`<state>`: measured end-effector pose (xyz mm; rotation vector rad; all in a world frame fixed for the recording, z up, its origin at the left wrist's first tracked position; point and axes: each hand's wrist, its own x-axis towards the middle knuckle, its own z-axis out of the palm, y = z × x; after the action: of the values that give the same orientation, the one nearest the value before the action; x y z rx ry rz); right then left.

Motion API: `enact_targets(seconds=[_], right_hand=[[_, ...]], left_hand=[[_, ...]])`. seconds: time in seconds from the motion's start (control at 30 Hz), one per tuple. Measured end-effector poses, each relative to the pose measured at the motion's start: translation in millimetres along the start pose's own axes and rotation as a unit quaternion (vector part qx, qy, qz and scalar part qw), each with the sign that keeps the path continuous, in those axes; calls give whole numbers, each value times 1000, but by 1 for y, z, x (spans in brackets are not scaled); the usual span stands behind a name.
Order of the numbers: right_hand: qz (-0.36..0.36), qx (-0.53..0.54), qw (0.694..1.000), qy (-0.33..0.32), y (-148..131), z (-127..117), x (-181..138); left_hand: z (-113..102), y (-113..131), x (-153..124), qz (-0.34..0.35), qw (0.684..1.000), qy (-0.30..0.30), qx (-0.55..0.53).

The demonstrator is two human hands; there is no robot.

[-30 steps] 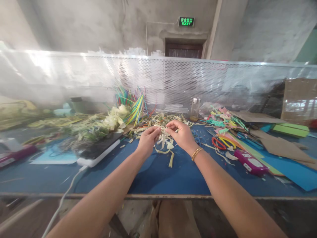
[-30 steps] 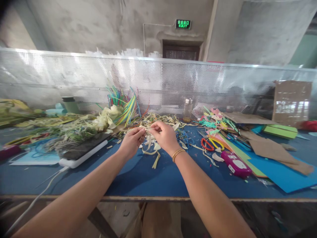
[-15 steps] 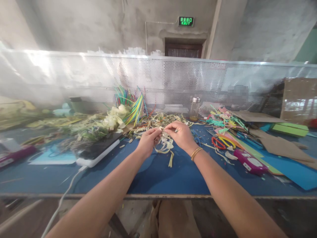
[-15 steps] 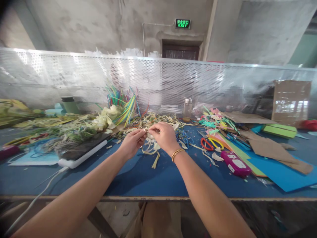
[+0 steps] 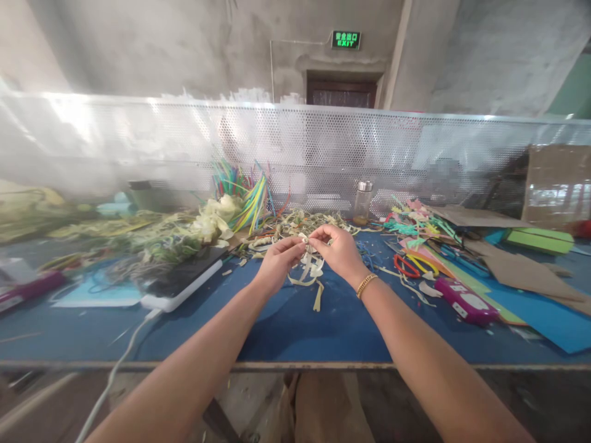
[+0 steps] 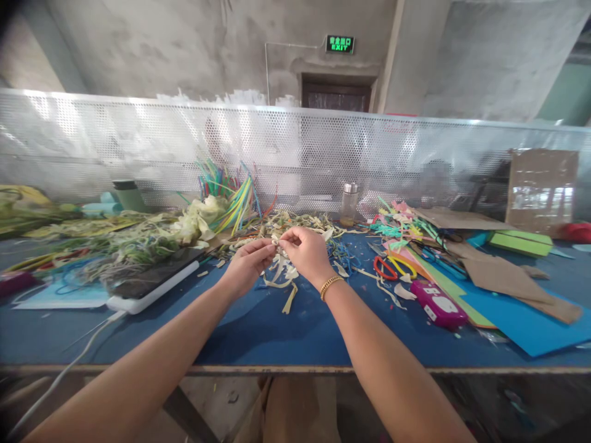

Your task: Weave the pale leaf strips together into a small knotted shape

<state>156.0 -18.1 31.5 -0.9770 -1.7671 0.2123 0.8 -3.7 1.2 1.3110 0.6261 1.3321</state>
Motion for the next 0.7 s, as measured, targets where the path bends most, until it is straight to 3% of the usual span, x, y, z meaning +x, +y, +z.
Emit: enact_targets(seconds=[0.23, 0.37, 0.5, 0.7], right_hand=[[-11, 10, 1000, -20, 1, 3, -1], [-49, -10, 999, -17, 1, 2, -1], [-122, -99, 987, -16, -1, 0, 0], [-170, -190, 966, -35, -2, 0, 1]], left_hand=[[0, 0, 0, 49, 997, 17, 58], [-1, 2, 3, 12, 1000, 22, 9], [-1, 3, 4, -37, 997, 30, -68], [-1, 2, 3, -65, 994, 29, -84]])
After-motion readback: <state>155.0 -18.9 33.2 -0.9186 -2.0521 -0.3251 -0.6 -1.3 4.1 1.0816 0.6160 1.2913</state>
